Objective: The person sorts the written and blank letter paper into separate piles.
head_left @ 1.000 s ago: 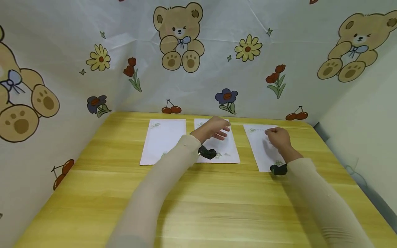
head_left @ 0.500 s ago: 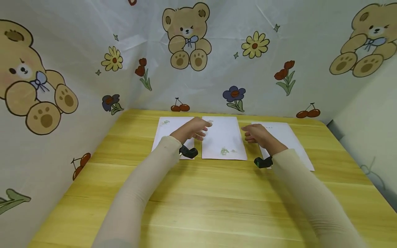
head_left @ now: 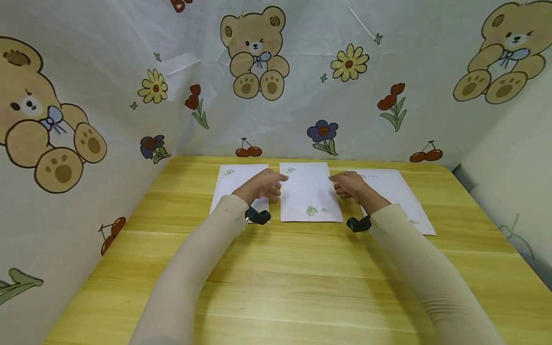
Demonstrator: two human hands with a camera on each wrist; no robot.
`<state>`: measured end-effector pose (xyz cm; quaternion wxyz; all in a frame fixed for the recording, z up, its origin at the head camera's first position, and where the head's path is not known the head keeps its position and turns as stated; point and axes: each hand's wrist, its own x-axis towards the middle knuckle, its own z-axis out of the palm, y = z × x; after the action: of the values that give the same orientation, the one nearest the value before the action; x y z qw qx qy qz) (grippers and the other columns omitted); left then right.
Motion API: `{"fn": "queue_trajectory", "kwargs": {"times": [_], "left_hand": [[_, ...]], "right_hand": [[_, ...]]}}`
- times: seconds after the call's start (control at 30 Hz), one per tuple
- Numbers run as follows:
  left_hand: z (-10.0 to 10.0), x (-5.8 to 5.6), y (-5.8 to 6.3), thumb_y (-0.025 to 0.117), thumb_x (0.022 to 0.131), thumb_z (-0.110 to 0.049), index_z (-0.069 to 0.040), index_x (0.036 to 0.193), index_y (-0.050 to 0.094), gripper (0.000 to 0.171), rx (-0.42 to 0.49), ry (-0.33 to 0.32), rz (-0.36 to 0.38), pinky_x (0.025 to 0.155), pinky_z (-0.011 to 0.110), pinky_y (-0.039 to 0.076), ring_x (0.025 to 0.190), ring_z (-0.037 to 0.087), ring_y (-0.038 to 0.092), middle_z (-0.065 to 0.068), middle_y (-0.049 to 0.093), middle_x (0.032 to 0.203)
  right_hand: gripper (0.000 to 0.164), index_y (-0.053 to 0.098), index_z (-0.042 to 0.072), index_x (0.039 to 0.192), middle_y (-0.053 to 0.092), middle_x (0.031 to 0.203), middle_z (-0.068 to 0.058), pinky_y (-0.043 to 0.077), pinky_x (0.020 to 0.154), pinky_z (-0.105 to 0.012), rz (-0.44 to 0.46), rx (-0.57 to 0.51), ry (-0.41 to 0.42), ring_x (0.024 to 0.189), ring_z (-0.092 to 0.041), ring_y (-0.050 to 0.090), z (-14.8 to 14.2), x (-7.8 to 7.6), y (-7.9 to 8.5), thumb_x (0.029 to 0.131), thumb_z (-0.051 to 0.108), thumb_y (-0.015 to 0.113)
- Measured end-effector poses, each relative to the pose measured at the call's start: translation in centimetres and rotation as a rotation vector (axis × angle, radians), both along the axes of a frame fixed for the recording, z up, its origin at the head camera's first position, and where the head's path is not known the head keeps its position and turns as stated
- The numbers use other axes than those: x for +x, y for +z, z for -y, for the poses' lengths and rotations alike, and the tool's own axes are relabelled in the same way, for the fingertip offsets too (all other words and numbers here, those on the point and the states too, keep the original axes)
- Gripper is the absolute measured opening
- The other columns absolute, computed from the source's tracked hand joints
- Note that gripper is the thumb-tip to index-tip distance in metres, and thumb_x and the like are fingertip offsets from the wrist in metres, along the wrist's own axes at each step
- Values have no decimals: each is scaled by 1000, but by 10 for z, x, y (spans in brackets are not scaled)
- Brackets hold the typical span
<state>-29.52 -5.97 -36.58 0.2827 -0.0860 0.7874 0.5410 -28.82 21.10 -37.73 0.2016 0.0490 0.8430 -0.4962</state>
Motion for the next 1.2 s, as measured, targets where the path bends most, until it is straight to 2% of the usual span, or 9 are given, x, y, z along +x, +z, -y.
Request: {"fn": "queue_trajectory", "kwargs": {"times": [0.13,0.2,0.33,0.4,0.53,0.67,0.83,1.07,1.2], "left_hand": [[0,-1,-1,57,99,-32,0,150,32,65,9,5,-5,97,41,57,119,33,58,21,44,149],[0,0,-2,57,100,-31,0,150,31,65,16,5,-12,97,41,57,119,34,58,21,44,149],[2,0,-3,57,100,-30,0,152,29,66,33,9,-25,97,41,57,120,35,59,22,42,150],[3,0,-4,57,100,-29,0,152,28,67,42,15,-26,97,40,57,120,34,60,22,42,151],[4,-1,-7,57,100,-28,0,152,28,66,50,26,-21,95,38,58,119,32,61,21,44,150],[4,-1,-8,57,101,-27,0,152,31,63,49,39,-13,94,37,58,116,29,62,19,46,149],[6,-2,-10,57,100,-28,1,149,34,60,50,70,-32,92,35,59,114,28,65,18,52,144],[13,-4,-16,58,100,-31,3,145,40,59,151,173,-108,85,33,62,112,30,67,17,56,139],[18,-5,-17,62,98,-29,4,143,44,59,173,199,-128,82,31,62,111,27,67,16,56,138]], "right_hand": [[62,33,-3,150,47,140,-25,53,88,-32,-39,21,-16,97,-23,55,2,0,0,103,35,47],[58,37,-2,148,51,133,-22,53,89,-35,-67,10,-38,95,-24,54,3,1,0,103,33,48],[59,36,-1,149,50,139,-23,53,101,-41,-122,0,-84,114,-35,59,6,0,-1,101,30,52],[65,30,0,152,45,147,-24,51,106,-43,-131,-1,-117,127,-38,55,7,-1,-3,100,29,55],[68,29,2,153,45,148,-24,52,104,-42,-128,5,-170,128,-36,55,9,-2,-7,97,26,60],[57,41,1,148,47,147,-21,52,105,-43,-97,-6,-192,129,-32,53,10,-4,-11,98,22,58],[52,42,2,147,49,143,-20,54,101,-39,-83,-75,-185,119,-26,56,10,-7,-15,100,20,56],[56,37,3,150,48,141,-18,58,79,-19,-68,-239,-140,95,-9,61,3,-10,-18,101,20,57],[56,35,3,151,47,141,-17,58,77,-18,-71,-275,-118,90,-6,62,4,-8,-15,102,19,55]]}}
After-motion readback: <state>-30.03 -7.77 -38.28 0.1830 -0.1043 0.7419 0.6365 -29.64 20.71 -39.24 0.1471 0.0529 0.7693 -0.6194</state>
